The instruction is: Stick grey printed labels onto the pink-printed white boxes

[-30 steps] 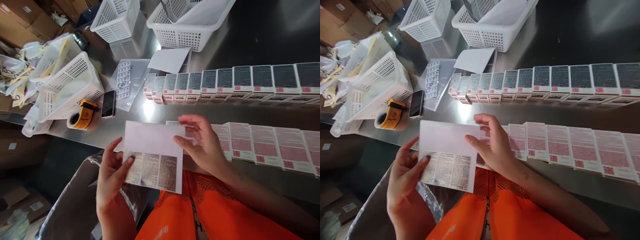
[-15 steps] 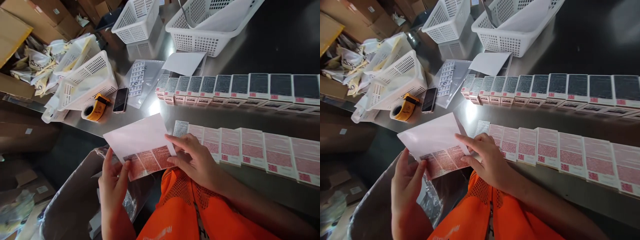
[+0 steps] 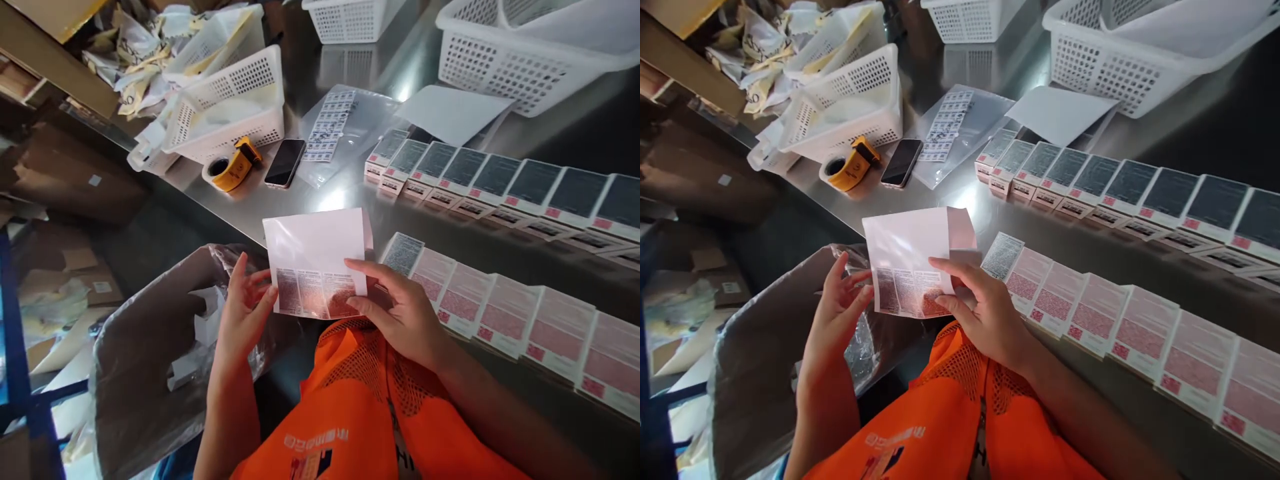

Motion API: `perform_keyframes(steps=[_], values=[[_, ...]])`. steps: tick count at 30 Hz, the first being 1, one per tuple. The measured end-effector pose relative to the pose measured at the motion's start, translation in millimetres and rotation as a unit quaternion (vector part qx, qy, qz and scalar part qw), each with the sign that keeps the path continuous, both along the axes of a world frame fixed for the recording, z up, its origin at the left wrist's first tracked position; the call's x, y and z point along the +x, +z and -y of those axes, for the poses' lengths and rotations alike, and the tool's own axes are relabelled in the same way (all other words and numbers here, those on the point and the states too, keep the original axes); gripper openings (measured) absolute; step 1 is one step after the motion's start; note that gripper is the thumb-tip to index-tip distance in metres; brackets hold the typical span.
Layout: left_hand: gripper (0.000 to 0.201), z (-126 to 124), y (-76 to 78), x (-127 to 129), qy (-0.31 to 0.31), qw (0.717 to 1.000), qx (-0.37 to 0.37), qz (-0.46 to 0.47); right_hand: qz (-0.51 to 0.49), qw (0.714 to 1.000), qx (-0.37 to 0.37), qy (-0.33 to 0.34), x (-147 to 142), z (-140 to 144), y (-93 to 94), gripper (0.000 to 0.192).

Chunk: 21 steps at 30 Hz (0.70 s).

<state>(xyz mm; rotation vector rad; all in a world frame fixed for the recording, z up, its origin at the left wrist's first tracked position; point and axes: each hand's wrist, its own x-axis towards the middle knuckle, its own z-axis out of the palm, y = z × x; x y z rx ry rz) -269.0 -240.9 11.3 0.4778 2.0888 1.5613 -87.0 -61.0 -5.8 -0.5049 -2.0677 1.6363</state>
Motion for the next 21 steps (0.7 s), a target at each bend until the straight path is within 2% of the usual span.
perform_keyframes(steps=[2, 5, 8, 10, 12, 14, 17, 21], values=[[0.090, -2, -5.9, -4, 0.008, 0.999, 0.045, 0.030, 0.014, 1.000, -0.010, 0.007, 1, 1, -0.6, 0.043], [0.094, -4, -4.4, -1, -0.009, 0.994, 0.094, 0.056, 0.027, 0.999, -0.018, 0.016, 3, 1, -0.6, 0.046], [0.097, 1, 1.1, 5, -0.011, 0.994, 0.109, -0.013, 0.017, 0.998, -0.049, 0.034, 5, 0, 1.1, 0.052], [0.078, 9, 4.1, 7, -0.018, 0.991, 0.089, -0.100, 0.012, 0.997, -0.064, 0.040, 5, -2, 2.4, 0.050], [0.047, 18, 6.7, 6, -0.048, 0.982, 0.049, -0.176, 0.016, 0.996, -0.075, 0.037, 5, -3, 2.9, 0.045], [0.031, 26, 9.2, 4, -0.083, 0.975, 0.001, -0.204, 0.017, 0.996, -0.081, 0.030, 5, -3, 2.4, 0.041], [0.045, 34, 12.2, 6, -0.087, 0.976, -0.053, -0.194, 0.000, 0.997, -0.080, 0.022, 7, -2, 1.4, 0.038], [0.051, 34, 19.1, 18, -0.031, 0.968, -0.101, -0.229, -0.049, 0.999, -0.022, -0.006, 11, 3, 5.4, 0.030]])
